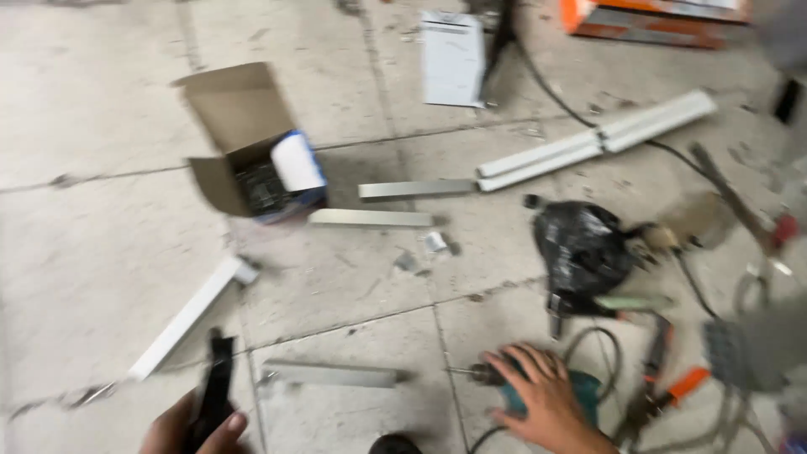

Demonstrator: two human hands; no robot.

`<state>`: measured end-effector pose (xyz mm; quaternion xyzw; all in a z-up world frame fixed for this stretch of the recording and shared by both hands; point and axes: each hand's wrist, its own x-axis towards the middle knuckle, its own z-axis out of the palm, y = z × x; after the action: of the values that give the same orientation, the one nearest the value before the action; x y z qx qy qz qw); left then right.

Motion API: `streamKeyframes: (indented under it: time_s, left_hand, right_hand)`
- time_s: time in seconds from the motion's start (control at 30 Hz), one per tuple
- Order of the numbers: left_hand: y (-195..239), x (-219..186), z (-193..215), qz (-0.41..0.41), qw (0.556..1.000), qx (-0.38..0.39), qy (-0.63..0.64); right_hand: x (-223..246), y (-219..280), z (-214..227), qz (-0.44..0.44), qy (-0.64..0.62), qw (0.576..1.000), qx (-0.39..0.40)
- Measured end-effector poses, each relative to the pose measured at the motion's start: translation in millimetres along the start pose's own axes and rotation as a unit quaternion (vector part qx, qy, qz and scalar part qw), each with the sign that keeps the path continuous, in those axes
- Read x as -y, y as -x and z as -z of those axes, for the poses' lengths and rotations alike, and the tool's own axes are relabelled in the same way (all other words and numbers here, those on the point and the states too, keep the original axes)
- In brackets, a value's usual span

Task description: Drilling holes in aluminum profiles and joining them using a manual rivet gun.

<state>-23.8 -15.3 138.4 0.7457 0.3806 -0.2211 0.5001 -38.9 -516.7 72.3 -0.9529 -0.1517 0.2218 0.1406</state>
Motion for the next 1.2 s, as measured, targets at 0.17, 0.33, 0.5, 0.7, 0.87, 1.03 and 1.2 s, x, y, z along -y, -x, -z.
streamKeyframes:
  time_s: [0.17,0.33,0.5,0.7,0.87,1.03,1.2]
  left_hand:
    - [71.5,-45.4,39.8,-0.045,0.984,0.166,-0.042]
    - [89.4,-30.1,77.0,-0.234,0.942,0.184,-0.152]
    - [108.9,-14.2,87.8,-0.336,0.923,0.084,-0.169]
    - [123.5,-4.0,99.7,-0.49,0.848,-0.062,-0.193]
    - [131.3,16.3,111.8,-0.437,0.859,-0.071,-0.257]
    - [135.1,15.3,108.7,-0.393,0.884,-0.049,-0.249]
    - [121.0,6.3,86.0,-0.423,0.869,0.022,-0.254]
  right_hand:
    - [-66.6,-38.5,-30.0,0.008,0.07,0.979,-0.194]
    - [14.7,-114.4,57.4,-0.026,0.003,0.983,-0.18]
    - [207.3,-257.3,154.5,0.326,0.082,0.931,-0.144]
    - [261.4,-413.5,130.3,0.139,0.295,0.945,0.028]
    - [271.6,-406.3,136.8,0.101,0.286,0.952,0.032]
    - [260.9,-374.0,156.7,0.127,0.212,0.969,-0.021]
    - [274.3,-249.4,194.6,0.316,0.026,0.937,-0.145]
